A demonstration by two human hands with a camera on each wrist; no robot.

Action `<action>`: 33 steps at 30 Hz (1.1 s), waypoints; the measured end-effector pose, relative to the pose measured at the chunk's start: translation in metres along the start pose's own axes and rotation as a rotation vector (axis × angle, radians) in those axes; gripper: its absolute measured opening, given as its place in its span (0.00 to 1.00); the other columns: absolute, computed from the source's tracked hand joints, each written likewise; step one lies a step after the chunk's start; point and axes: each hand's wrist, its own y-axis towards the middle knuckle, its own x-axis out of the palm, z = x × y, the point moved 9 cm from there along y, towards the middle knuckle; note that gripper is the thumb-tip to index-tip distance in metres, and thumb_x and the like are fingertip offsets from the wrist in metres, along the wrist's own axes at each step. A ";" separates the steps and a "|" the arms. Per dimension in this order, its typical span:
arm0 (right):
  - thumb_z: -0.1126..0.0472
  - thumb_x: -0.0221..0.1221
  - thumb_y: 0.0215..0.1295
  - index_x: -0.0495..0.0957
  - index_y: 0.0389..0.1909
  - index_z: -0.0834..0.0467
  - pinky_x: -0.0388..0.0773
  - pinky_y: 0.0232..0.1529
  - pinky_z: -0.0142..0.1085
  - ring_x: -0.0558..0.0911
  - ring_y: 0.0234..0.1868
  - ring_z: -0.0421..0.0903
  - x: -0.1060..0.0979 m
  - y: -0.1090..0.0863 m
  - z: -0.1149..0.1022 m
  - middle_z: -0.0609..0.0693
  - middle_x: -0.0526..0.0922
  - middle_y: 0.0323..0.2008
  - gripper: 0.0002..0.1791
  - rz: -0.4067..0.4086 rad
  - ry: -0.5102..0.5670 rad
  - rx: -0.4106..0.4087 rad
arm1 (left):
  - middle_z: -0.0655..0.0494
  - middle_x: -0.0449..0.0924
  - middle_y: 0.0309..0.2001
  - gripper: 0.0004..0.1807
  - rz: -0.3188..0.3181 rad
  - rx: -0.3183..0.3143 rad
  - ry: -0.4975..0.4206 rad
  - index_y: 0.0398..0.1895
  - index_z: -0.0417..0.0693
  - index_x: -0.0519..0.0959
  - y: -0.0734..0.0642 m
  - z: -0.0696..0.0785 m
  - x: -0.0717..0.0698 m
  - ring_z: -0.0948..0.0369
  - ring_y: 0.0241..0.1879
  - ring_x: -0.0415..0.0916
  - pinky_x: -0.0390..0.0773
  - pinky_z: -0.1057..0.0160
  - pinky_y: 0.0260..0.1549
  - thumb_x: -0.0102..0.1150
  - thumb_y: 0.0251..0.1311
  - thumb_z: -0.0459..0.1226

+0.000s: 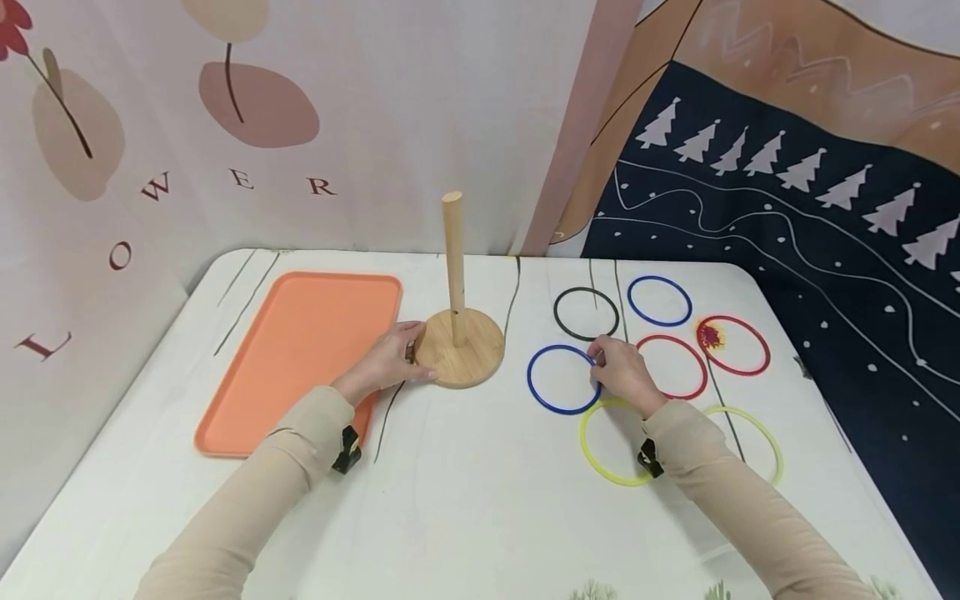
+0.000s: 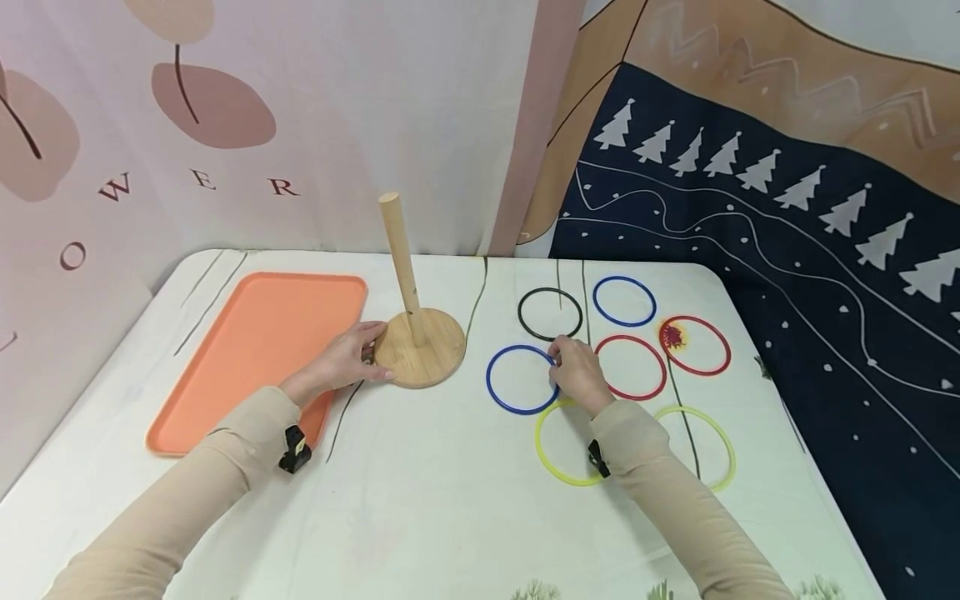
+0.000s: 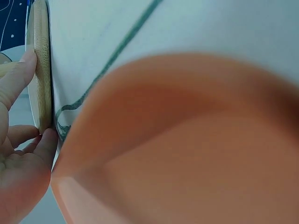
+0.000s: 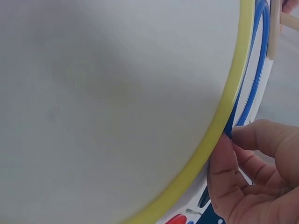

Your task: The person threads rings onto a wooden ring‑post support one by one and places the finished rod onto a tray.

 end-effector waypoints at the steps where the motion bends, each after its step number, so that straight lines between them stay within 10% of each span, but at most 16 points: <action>1: 0.72 0.59 0.57 0.76 0.43 0.65 0.79 0.33 0.37 0.76 0.35 0.51 -0.001 0.000 0.000 0.59 0.79 0.36 0.11 0.005 0.002 -0.002 | 0.39 0.48 0.72 0.52 0.001 -0.002 -0.001 0.71 0.36 0.52 0.000 0.000 0.000 0.45 0.70 0.49 0.55 0.47 0.68 0.72 0.48 0.42; 15: 0.72 0.57 0.58 0.77 0.42 0.68 0.75 0.31 0.33 0.75 0.33 0.48 -0.009 0.001 0.008 0.59 0.79 0.34 0.10 0.037 0.192 0.013 | 0.39 0.48 0.72 0.52 0.002 0.016 0.014 0.72 0.36 0.52 0.001 0.001 -0.002 0.45 0.70 0.51 0.57 0.48 0.67 0.71 0.48 0.43; 24: 0.67 0.52 0.67 0.72 0.54 0.67 0.81 0.38 0.29 0.77 0.35 0.41 -0.031 0.000 0.001 0.57 0.75 0.42 0.16 -0.002 0.555 0.094 | 0.39 0.48 0.72 0.51 -0.006 0.011 -0.001 0.72 0.37 0.52 0.000 0.001 0.000 0.45 0.68 0.55 0.60 0.49 0.66 0.71 0.48 0.42; 33: 0.65 0.56 0.65 0.71 0.54 0.62 0.80 0.39 0.25 0.80 0.35 0.38 -0.091 0.004 -0.064 0.49 0.76 0.39 0.17 0.062 1.031 0.065 | 0.39 0.49 0.72 0.51 -0.006 0.024 0.008 0.71 0.35 0.53 -0.001 0.001 0.001 0.45 0.66 0.57 0.62 0.49 0.65 0.71 0.48 0.42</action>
